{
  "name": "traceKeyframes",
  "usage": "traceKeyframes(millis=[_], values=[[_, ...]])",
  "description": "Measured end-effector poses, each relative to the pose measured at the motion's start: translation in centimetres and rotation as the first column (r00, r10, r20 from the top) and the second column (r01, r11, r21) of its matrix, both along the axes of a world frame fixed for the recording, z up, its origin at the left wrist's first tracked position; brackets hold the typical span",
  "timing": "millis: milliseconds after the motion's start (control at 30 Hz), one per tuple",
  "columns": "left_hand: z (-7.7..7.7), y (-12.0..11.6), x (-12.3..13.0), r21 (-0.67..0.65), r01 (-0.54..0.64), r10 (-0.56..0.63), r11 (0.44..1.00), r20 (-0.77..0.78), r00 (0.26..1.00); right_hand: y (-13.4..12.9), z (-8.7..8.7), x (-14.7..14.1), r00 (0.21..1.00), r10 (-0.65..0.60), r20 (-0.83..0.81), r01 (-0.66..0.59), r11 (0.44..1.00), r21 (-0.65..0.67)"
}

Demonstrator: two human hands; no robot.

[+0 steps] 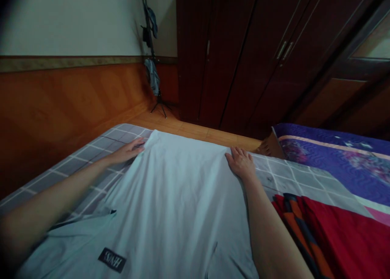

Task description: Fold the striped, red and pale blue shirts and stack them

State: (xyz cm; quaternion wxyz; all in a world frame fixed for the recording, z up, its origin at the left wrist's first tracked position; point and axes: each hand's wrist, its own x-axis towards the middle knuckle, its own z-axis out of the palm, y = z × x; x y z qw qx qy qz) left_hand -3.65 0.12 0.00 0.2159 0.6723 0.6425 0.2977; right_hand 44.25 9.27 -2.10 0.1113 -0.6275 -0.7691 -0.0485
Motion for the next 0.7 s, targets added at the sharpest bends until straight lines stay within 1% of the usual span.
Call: traceKeyframes(millis=[100, 200, 267, 333, 367, 433, 500, 533, 567, 633, 700], values=[[1.7, -7.1, -0.9, -0.098, 0.058, -0.048, 0.993, 0.101, 0.994, 0.4, 0.0, 0.1, 1.0, -0.003, -0.025, 0.003, 1.0, -0.011], [3.4, -14.2, -1.2, -0.218, 0.152, -0.105, 0.964, 0.214, 0.971, 0.4, 0.5, 0.1, 0.998, -0.028, -0.059, 0.026, 0.999, -0.038], [3.9, -18.0, -1.1, -0.24, 0.187, -0.131, 0.953, 0.23, 0.964, 0.1, 1.1, 0.2, 0.996, -0.044, -0.08, 0.039, 0.998, -0.056], [3.8, -20.7, -0.8, -0.218, 0.174, -0.138, 0.96, 0.174, 0.975, -0.9, 1.8, 0.2, 0.994, -0.06, -0.093, 0.055, 0.997, -0.055], [3.5, -21.6, -0.6, -0.193, 0.146, -0.125, 0.97, 0.117, 0.985, -1.7, 2.2, 0.1, 0.993, -0.065, -0.097, 0.061, 0.997, -0.047], [2.9, -22.4, -0.3, -0.129, 0.08, -0.084, 0.988, -0.032, 0.996, -3.9, 2.8, -0.4, 0.994, -0.054, -0.098, 0.052, 0.998, -0.021], [2.6, -22.5, -0.2, -0.091, 0.053, -0.066, 0.994, -0.153, 0.986, -7.1, 3.4, -1.5, 0.995, 0.027, -0.096, -0.026, 1.0, 0.015], [2.6, -22.4, -0.2, -0.093, 0.05, -0.066, 0.994, -0.185, 0.981, -9.0, 3.6, -2.2, 0.992, 0.09, -0.092, -0.087, 0.996, 0.037], [2.7, -22.3, -0.3, -0.104, 0.046, -0.065, 0.994, -0.193, 0.979, -11.1, 3.8, -3.0, 0.984, 0.159, -0.084, -0.155, 0.986, 0.061], [3.0, -22.4, -0.4, -0.133, 0.019, -0.04, 0.991, -0.157, 0.987, -15.5, 4.2, -4.3, 0.963, 0.265, -0.047, -0.26, 0.962, 0.086], [3.4, -22.8, -0.3, -0.166, -0.003, -0.02, 0.986, -0.132, 0.991, -19.6, 4.2, -4.9, 0.928, 0.373, -0.014, -0.372, 0.927, 0.053]])
